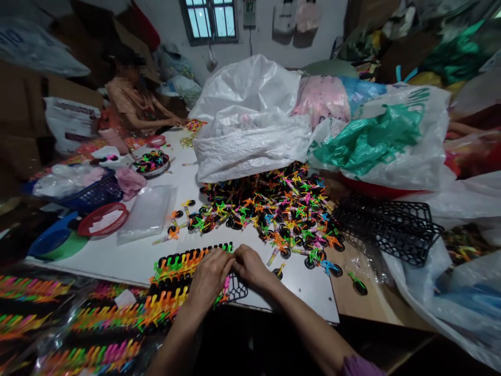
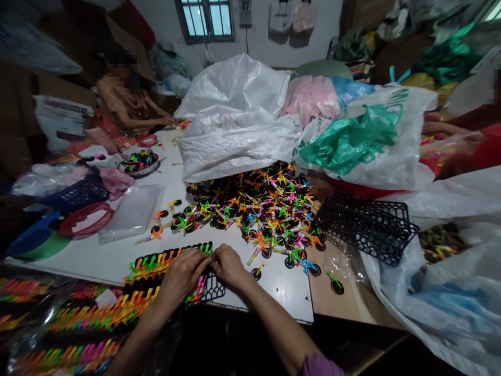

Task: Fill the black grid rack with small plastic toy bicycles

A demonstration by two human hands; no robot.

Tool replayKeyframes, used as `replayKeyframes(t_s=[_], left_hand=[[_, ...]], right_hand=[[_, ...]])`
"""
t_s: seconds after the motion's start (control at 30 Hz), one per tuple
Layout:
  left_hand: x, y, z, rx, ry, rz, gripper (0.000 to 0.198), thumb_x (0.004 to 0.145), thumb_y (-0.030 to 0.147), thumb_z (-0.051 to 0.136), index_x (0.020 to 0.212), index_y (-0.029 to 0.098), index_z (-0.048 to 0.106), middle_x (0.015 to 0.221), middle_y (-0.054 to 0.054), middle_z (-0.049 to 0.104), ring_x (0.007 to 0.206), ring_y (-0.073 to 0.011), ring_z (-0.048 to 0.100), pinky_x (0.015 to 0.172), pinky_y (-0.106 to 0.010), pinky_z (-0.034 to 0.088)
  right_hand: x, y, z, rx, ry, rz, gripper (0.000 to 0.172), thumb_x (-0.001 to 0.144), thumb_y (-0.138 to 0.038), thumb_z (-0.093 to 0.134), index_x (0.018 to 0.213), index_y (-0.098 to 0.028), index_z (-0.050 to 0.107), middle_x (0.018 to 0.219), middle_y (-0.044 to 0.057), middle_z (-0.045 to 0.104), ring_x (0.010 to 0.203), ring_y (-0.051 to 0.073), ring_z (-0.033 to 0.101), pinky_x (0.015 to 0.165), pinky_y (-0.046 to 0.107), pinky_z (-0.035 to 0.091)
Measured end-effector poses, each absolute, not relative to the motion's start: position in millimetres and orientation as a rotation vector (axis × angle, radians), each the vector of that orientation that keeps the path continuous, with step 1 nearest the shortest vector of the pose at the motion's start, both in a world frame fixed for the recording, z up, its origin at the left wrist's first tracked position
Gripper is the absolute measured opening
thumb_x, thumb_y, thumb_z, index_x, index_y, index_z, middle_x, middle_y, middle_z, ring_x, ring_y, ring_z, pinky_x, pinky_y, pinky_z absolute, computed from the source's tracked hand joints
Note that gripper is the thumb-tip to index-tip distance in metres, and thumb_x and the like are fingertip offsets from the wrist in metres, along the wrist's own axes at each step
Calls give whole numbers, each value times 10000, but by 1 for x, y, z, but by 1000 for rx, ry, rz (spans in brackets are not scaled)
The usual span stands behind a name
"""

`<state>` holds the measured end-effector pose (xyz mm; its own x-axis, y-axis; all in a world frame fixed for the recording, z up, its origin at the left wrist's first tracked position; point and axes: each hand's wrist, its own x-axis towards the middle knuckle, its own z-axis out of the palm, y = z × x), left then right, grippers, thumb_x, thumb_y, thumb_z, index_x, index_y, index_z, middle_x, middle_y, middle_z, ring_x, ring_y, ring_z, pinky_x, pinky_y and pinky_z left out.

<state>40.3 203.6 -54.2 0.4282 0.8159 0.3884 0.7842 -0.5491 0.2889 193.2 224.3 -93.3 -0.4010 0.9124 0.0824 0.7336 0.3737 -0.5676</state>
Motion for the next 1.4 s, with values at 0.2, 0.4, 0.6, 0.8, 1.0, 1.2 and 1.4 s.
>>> replayKeyframes(t_s=[0.2, 0.4, 0.6, 0.8, 1.0, 1.2, 1.4], left_hand=[[40, 202, -55, 2584, 1457, 760, 193, 891, 269, 418, 837, 175, 577, 799, -38, 592, 786, -176, 550, 739, -322, 448], [41, 201, -53, 2572, 1425, 759, 191, 896, 243, 407, 839, 172, 576, 804, -38, 603, 783, -165, 552, 739, -311, 446], [40, 202, -53, 2576, 1426, 784, 203, 895, 274, 413, 831, 178, 579, 783, -36, 594, 774, -165, 548, 730, -314, 441], [41, 203, -53, 2573, 1443, 799, 194, 888, 262, 423, 809, 179, 579, 775, -33, 593, 760, -161, 550, 721, -301, 443], [41, 205, -52, 2563, 1492, 764, 248, 894, 308, 399, 807, 173, 589, 770, -49, 585, 772, -177, 543, 724, -307, 436], [29, 210, -52, 2575, 1513, 701, 266, 894, 326, 388, 827, 177, 598, 794, -47, 596, 769, -168, 547, 727, -292, 427], [25, 209, -49, 2563, 1559, 687, 261, 890, 321, 393, 821, 178, 600, 791, -48, 594, 777, -175, 546, 732, -290, 425]], right_hand=[[190, 293, -42, -1644, -2267, 338, 213, 859, -196, 439, 1000, -141, 590, 953, 92, 622, 867, 179, 579, 724, 254, 421], [151, 334, -32, -1901, -2266, 190, 272, 819, -23, 388, 978, -64, 605, 966, 183, 631, 911, 222, 608, 707, 284, 463], [166, 328, -43, -1952, -2252, 198, 258, 819, -22, 401, 939, -75, 623, 926, 177, 657, 914, 230, 618, 705, 279, 455], [187, 309, -26, -1822, -2222, 191, 190, 820, -178, 490, 971, -138, 599, 897, 114, 662, 843, 202, 614, 678, 264, 421], [222, 232, -61, -1522, -1808, 567, 212, 856, -344, 452, 921, -167, 549, 690, -10, 588, 596, 115, 521, 551, 203, 349], [224, 188, -80, -1927, -2022, 391, 231, 879, -357, 449, 959, -169, 554, 907, 75, 606, 821, 177, 546, 648, 250, 359], [218, 205, -66, -1974, -2220, 291, 173, 861, -262, 465, 927, -144, 573, 940, 113, 594, 887, 212, 541, 684, 277, 377]])
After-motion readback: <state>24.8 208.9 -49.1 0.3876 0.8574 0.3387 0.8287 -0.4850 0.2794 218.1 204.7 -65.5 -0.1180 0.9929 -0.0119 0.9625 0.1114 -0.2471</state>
